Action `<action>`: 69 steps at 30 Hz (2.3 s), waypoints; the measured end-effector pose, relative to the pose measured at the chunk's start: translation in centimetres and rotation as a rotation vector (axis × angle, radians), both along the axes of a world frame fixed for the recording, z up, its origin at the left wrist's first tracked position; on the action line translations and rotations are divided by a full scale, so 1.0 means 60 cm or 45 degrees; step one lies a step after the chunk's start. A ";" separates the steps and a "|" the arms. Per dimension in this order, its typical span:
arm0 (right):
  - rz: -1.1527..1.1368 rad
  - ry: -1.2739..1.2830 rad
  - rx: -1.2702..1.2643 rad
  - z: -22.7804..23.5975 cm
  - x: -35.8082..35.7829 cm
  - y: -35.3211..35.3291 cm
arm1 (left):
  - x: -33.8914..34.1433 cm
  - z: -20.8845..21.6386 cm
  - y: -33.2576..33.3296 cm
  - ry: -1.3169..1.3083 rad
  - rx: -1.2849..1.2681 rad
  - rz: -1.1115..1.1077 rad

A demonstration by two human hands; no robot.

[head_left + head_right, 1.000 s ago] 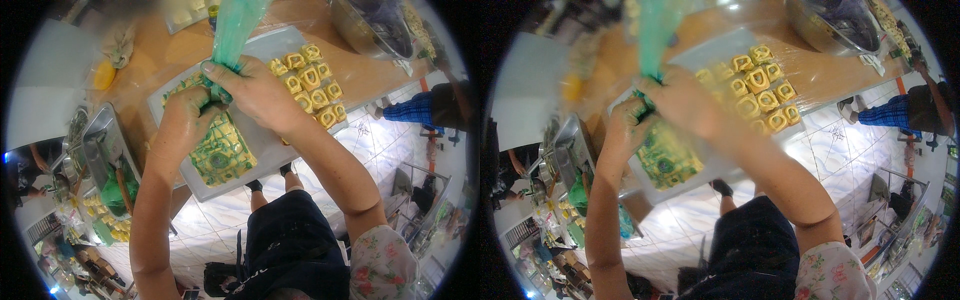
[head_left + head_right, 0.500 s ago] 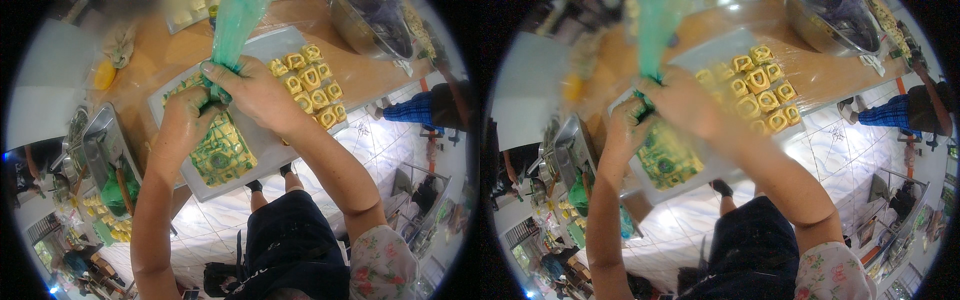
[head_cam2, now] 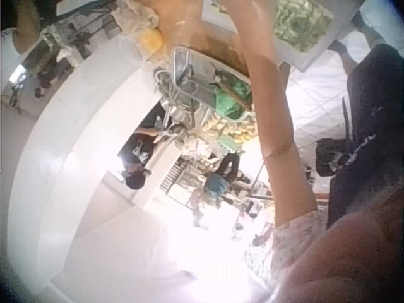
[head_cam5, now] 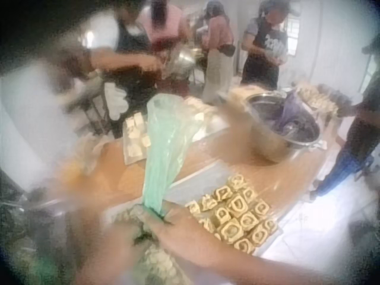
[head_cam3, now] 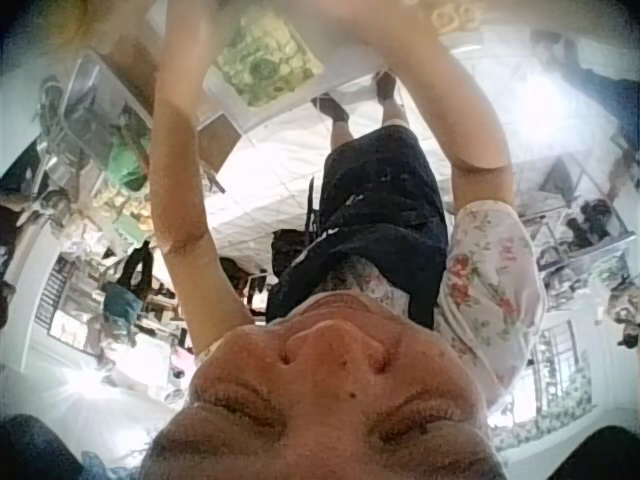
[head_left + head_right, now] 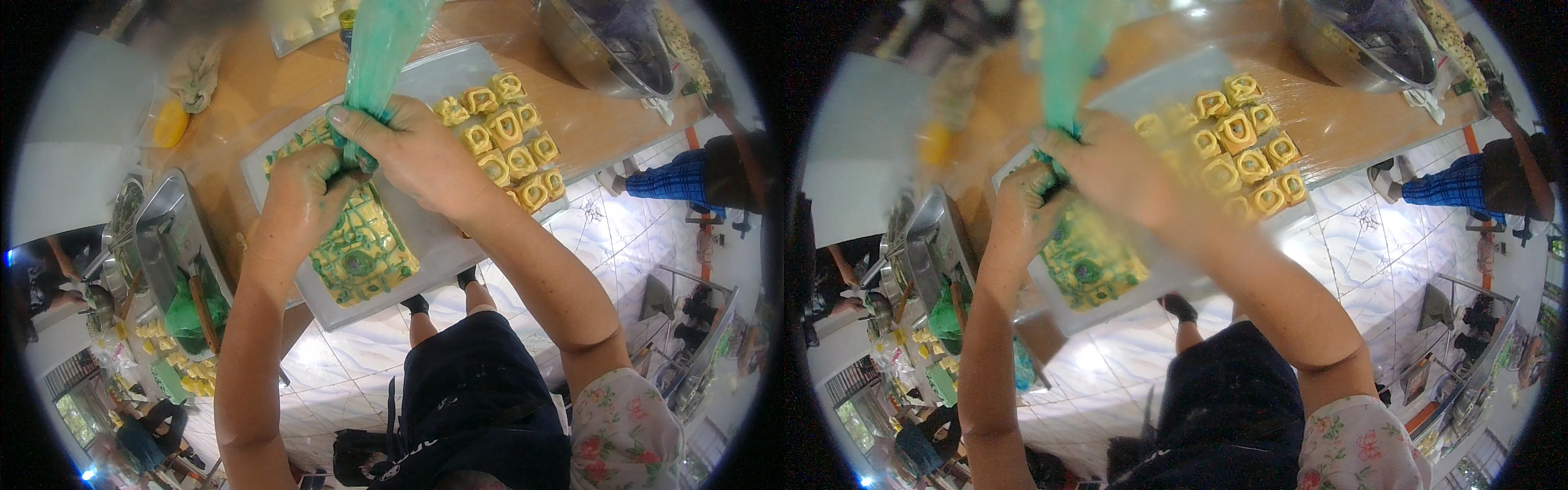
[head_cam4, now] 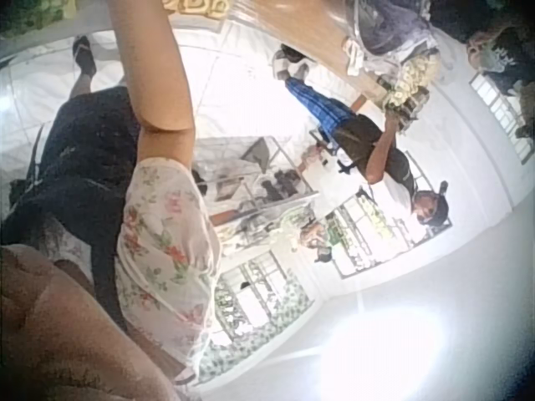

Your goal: The person uses a pastry bag to apply green frosting onto small food items on a tray and then wipes the table with a blue cloth.

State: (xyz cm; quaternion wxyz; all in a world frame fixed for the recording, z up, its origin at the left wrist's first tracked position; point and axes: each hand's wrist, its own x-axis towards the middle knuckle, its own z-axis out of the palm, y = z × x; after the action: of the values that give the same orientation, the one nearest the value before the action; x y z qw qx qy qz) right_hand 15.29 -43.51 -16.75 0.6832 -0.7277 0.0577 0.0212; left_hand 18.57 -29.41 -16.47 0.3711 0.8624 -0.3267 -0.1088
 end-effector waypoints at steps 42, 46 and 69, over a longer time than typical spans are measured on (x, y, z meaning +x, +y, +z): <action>0.039 0.019 0.042 0.002 0.007 -0.005 | 0.009 0.004 0.000 0.159 0.100 0.014; -0.088 -0.095 0.007 -0.016 0.013 0.001 | 0.011 0.009 -0.004 0.060 0.095 -0.020; 0.168 -0.066 -0.062 0.036 0.044 -0.031 | 0.037 0.063 0.003 0.746 -0.236 -0.058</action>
State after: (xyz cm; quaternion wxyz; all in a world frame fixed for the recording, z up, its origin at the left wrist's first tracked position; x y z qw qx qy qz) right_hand 17.94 -45.36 -14.56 0.6636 -0.7466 -0.0077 0.0458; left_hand 20.78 -29.21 -12.71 0.5242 0.7492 -0.2335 -0.3309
